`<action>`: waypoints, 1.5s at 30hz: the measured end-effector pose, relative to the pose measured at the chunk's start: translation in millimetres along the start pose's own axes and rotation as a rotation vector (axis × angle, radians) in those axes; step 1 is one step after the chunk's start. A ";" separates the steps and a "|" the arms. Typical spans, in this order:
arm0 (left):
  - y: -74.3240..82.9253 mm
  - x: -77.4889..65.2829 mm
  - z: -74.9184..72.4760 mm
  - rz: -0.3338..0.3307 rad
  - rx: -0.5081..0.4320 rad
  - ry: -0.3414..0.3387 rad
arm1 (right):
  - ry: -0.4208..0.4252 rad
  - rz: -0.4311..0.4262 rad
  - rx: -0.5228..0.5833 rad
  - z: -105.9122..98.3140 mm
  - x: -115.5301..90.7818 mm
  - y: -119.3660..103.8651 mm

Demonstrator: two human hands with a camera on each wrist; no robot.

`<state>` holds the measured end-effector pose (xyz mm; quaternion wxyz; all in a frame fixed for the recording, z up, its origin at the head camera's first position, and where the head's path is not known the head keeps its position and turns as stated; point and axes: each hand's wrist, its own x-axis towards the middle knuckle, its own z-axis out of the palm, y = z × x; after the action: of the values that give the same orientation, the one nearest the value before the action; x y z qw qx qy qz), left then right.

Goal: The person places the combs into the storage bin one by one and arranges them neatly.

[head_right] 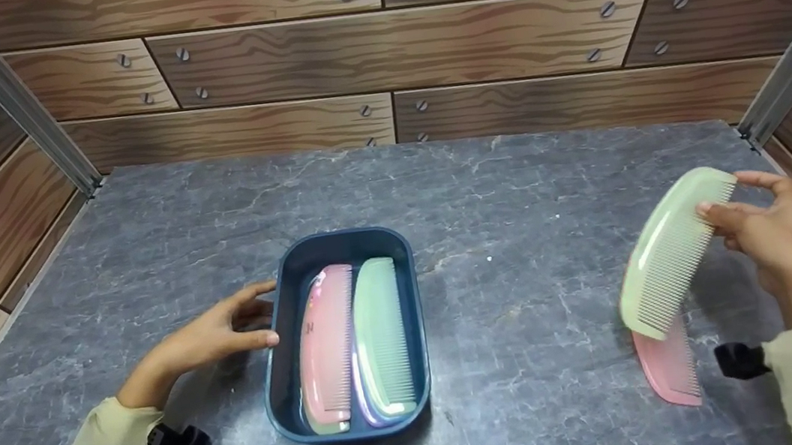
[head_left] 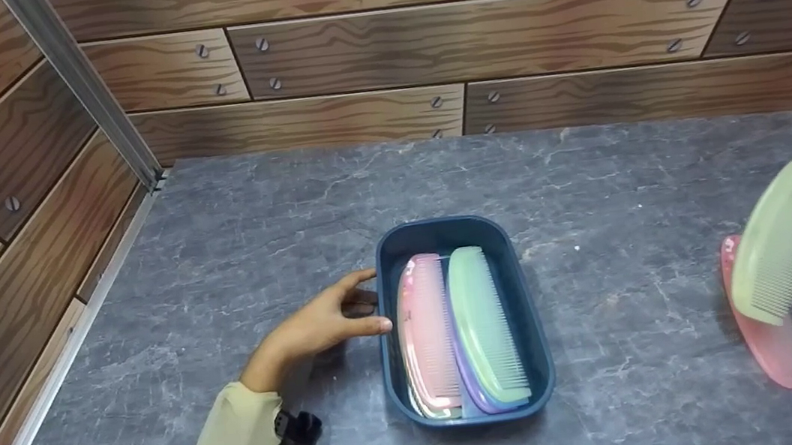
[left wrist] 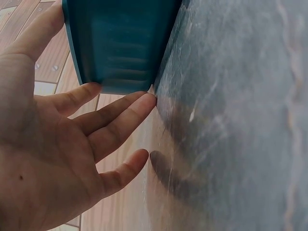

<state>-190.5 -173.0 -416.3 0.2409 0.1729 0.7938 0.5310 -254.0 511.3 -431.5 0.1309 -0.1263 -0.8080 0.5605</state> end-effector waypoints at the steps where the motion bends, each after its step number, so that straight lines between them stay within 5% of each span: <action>1: -0.2 0.2 0.0 -0.001 0.002 0.001 | -0.010 0.013 0.054 -2.6 11.3 12.2; 4: -0.6 0.3 0.0 -0.006 0.010 0.010 | -0.014 0.044 0.217 -3.1 32.4 32.4; 8: -1.3 0.0 0.1 -0.014 0.011 0.013 | -0.042 0.024 0.353 11.0 29.0 24.7; 17: -2.9 -0.2 0.1 -0.008 0.023 0.014 | -0.179 0.031 0.494 72.9 -68.8 -101.4; 25: -0.7 -1.9 -0.4 -0.012 0.023 0.006 | -0.277 0.059 0.695 104.1 -84.3 -131.3; 45: 3.4 -1.5 0.7 -0.004 0.024 0.010 | -0.455 0.095 0.716 180.8 -99.4 -170.2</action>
<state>-188.8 -172.0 -413.1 0.2358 0.1717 0.8015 0.5220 -234.8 260.8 -339.6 -0.0411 0.0172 -0.5639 0.8246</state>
